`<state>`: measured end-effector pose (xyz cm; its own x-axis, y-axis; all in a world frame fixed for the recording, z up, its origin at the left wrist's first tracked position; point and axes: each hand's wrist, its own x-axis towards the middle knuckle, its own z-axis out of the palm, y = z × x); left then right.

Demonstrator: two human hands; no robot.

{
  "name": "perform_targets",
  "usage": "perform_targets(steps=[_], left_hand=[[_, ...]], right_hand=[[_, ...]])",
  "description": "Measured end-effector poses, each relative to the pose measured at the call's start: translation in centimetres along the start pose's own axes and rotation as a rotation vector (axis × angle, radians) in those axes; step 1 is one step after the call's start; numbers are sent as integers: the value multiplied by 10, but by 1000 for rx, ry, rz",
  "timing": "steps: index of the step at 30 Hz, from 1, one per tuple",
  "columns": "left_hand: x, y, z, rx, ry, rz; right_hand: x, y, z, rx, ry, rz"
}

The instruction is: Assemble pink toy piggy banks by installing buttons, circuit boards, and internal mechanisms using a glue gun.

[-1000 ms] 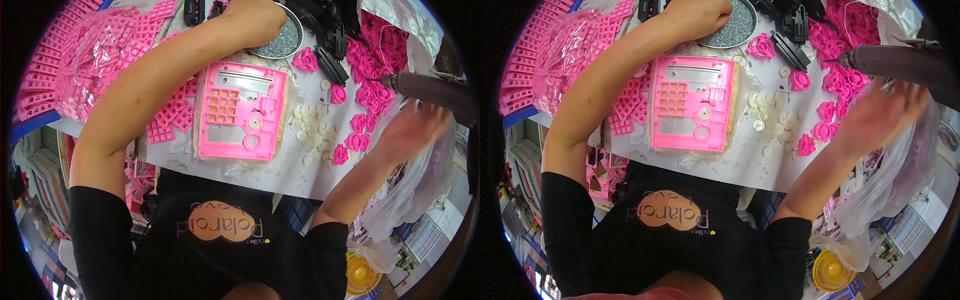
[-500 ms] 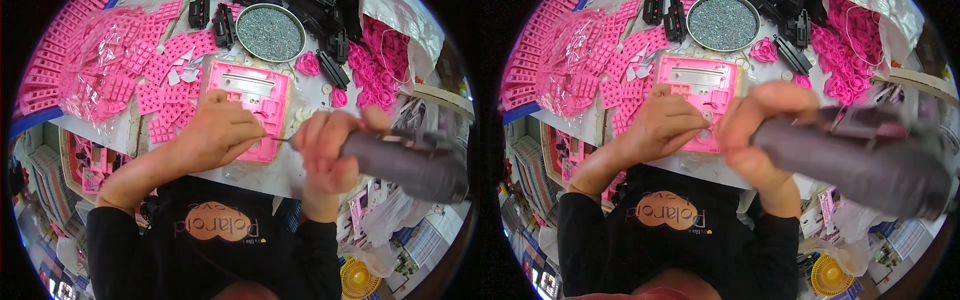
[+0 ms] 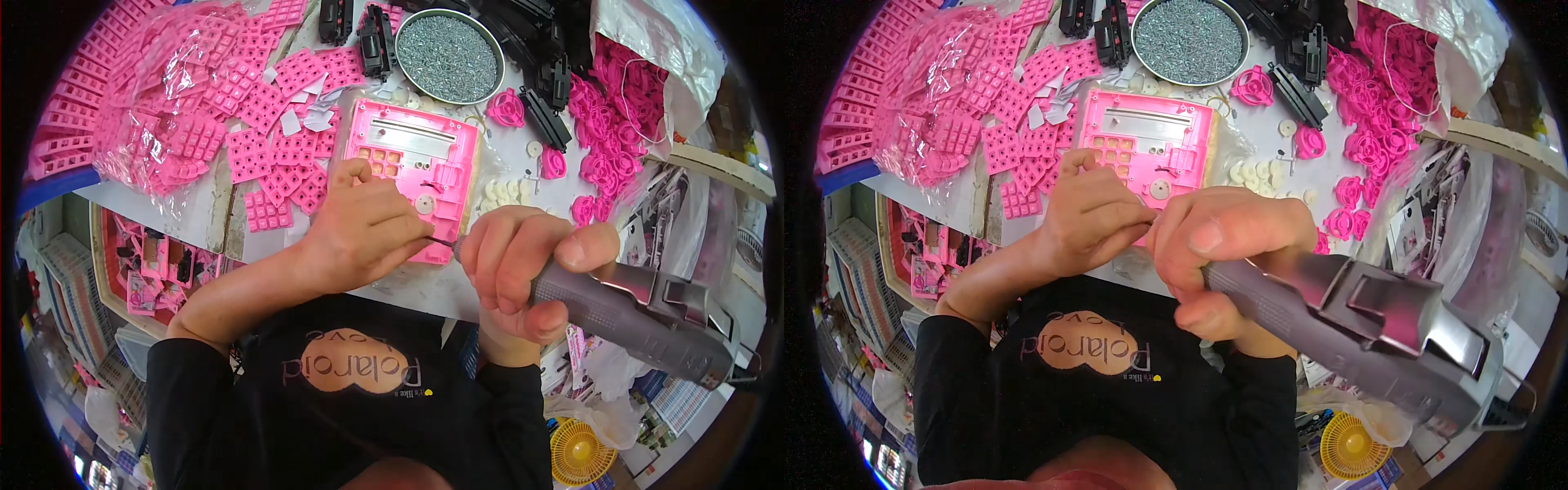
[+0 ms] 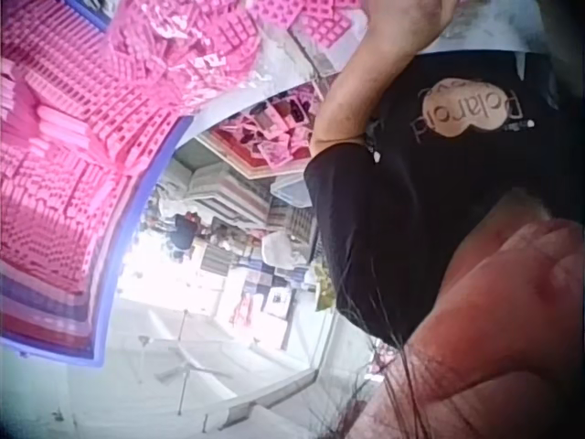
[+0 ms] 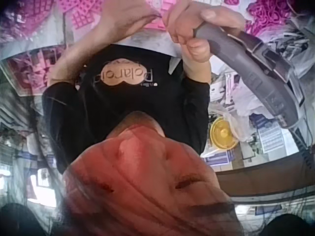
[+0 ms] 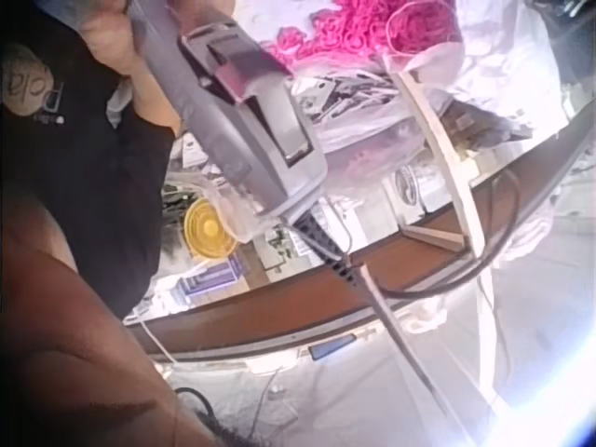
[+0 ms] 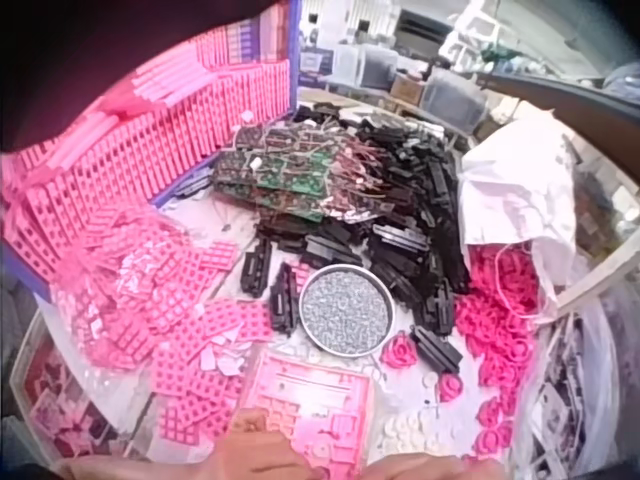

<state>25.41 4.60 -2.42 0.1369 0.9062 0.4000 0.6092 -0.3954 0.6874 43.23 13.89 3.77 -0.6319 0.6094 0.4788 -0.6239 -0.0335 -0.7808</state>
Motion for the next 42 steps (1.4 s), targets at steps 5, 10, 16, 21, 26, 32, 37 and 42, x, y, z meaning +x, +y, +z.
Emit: perform_targets(steps=[5, 10, 16, 21, 26, 32, 37, 42], left_hand=[[12, -7, -8, 205, -89, 10], [5, -12, 1, 372, -293, 179], [6, -10, 0, 378, -260, 141], [8, -14, -4, 333, -250, 136], [7, -19, -5, 386, -274, 202], [3, -20, -5, 393, -327, 320], [22, -38, -30, 186, -198, 237], [22, -94, -87, 762, -36, -359]], right_hand=[[-5, 8, -8, -91, 189, -45], [-5, 20, -12, -253, 194, 13], [-12, 38, -16, -273, 203, 7], [-19, 47, -17, -322, 172, 67], [-21, 51, -20, -489, 26, 83], [-13, 55, -26, -331, -19, 125], [12, 18, -31, -174, 161, -12], [31, -18, -40, -208, 300, -92]])
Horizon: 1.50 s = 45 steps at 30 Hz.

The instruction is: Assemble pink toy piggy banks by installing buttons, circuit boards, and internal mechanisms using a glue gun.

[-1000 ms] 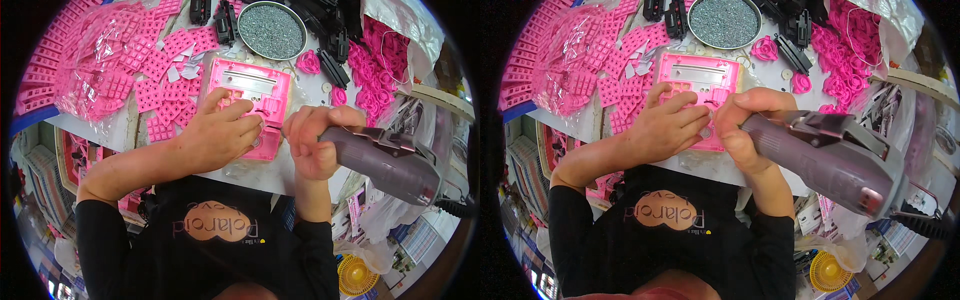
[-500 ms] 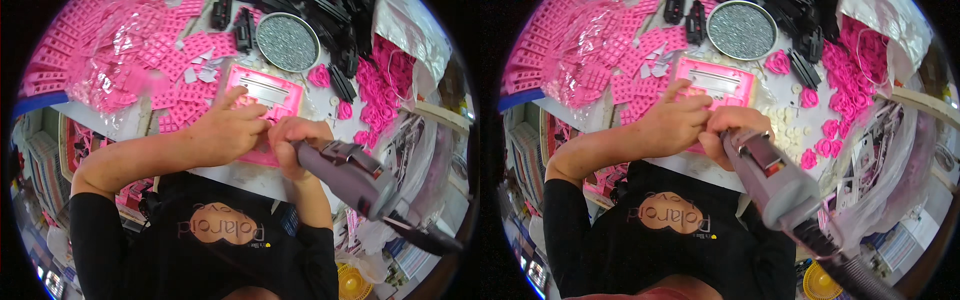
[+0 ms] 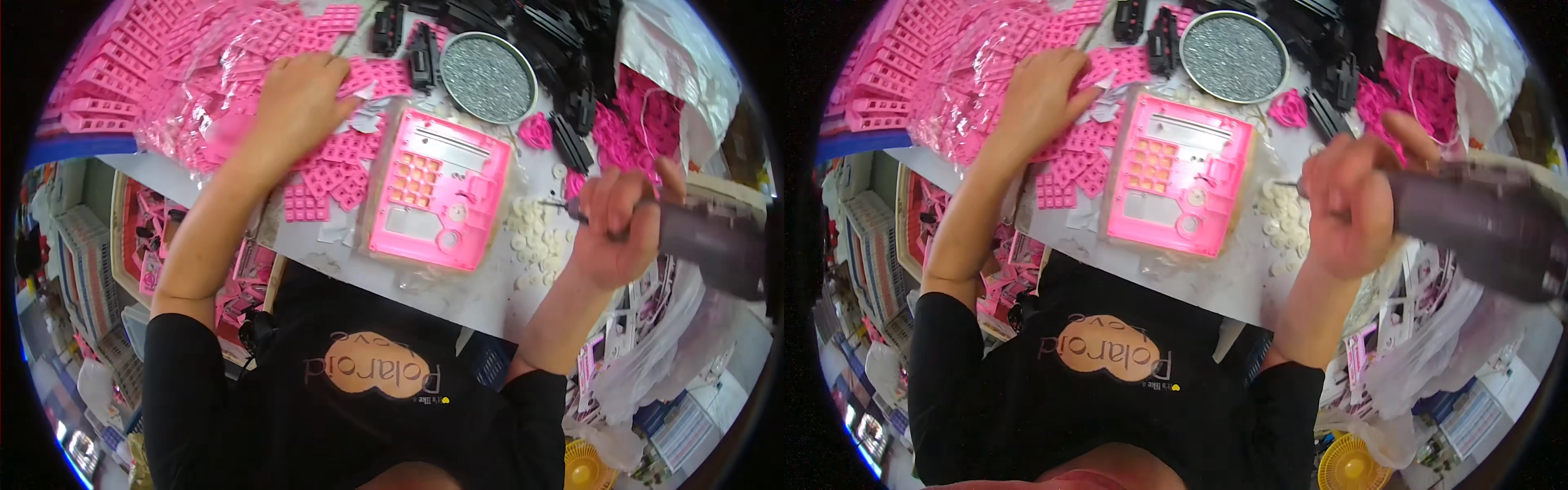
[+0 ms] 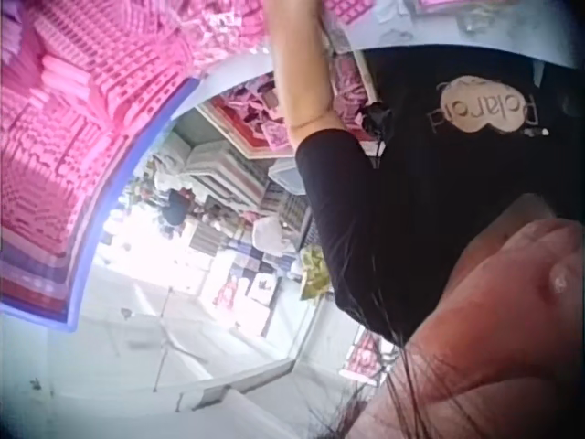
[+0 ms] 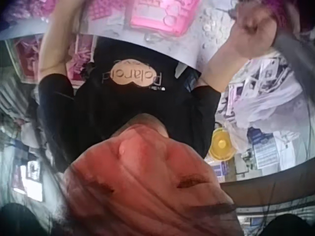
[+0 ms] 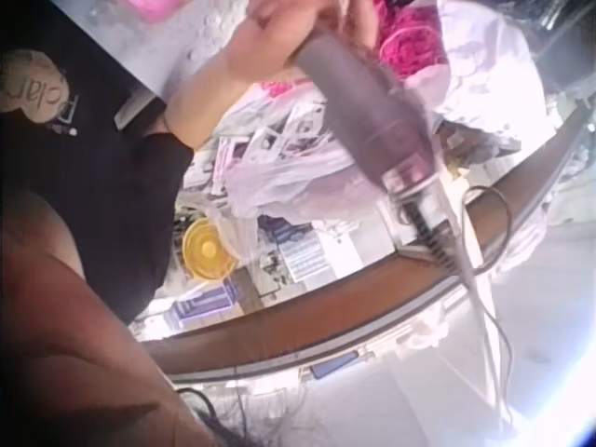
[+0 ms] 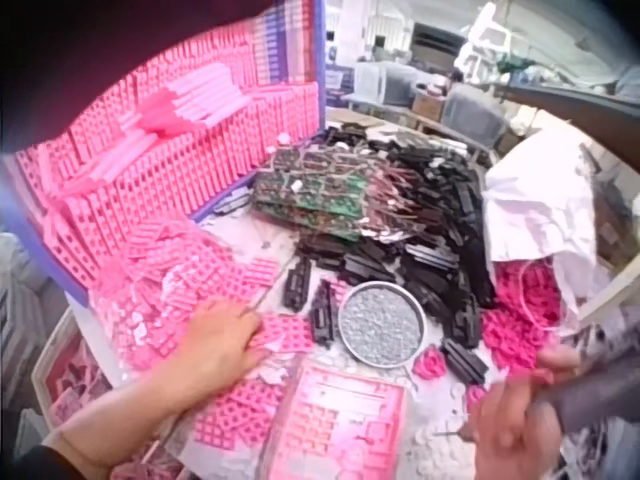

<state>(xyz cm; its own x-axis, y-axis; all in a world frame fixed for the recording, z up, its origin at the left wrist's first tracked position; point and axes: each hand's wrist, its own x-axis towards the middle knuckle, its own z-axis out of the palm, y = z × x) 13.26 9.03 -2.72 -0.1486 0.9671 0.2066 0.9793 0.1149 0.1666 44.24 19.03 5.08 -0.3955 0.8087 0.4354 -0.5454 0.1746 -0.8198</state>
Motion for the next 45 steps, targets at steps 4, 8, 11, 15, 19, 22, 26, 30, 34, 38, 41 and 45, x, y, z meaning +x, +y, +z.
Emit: perform_targets(steps=[4, 8, 11, 15, 19, 22, 26, 30, 34, 38, 41, 45], left_hand=[[6, -10, -4, -185, 134, -38], [-15, 9, -31, -891, 170, -304], [-46, 36, -43, -1590, -131, -490], [-72, 60, -34, -1957, -414, -706], [-80, 68, -27, -2053, -484, -717], [-82, 75, -31, -2169, -556, -735], [-92, 72, -26, -2032, -566, -667], [-97, 74, -22, -1800, -434, -519], [-101, 83, -39, -1485, -374, -210], [-104, 71, -72, -1193, -301, -109], [-108, 52, -63, -1196, -281, -248], [-109, 49, -54, -1209, -266, -252]], right_hand=[[11, -4, -8, -265, 42, 15], [-3, -7, 15, -826, 390, -396], [-47, -5, 13, -1024, 214, -474], [-76, 28, 20, -1050, -327, -217], [-71, 47, 37, -1073, -345, -328], [-64, 51, 40, -1060, -482, -465], [-57, 41, 37, -970, -605, -460], [-61, 35, 50, -1091, -581, -270], [-67, 30, 66, -1157, -550, -48], [-61, 13, 53, -749, -463, 514], [-52, 29, 45, -693, -345, 734], [-41, 65, 49, -888, -457, 604]])
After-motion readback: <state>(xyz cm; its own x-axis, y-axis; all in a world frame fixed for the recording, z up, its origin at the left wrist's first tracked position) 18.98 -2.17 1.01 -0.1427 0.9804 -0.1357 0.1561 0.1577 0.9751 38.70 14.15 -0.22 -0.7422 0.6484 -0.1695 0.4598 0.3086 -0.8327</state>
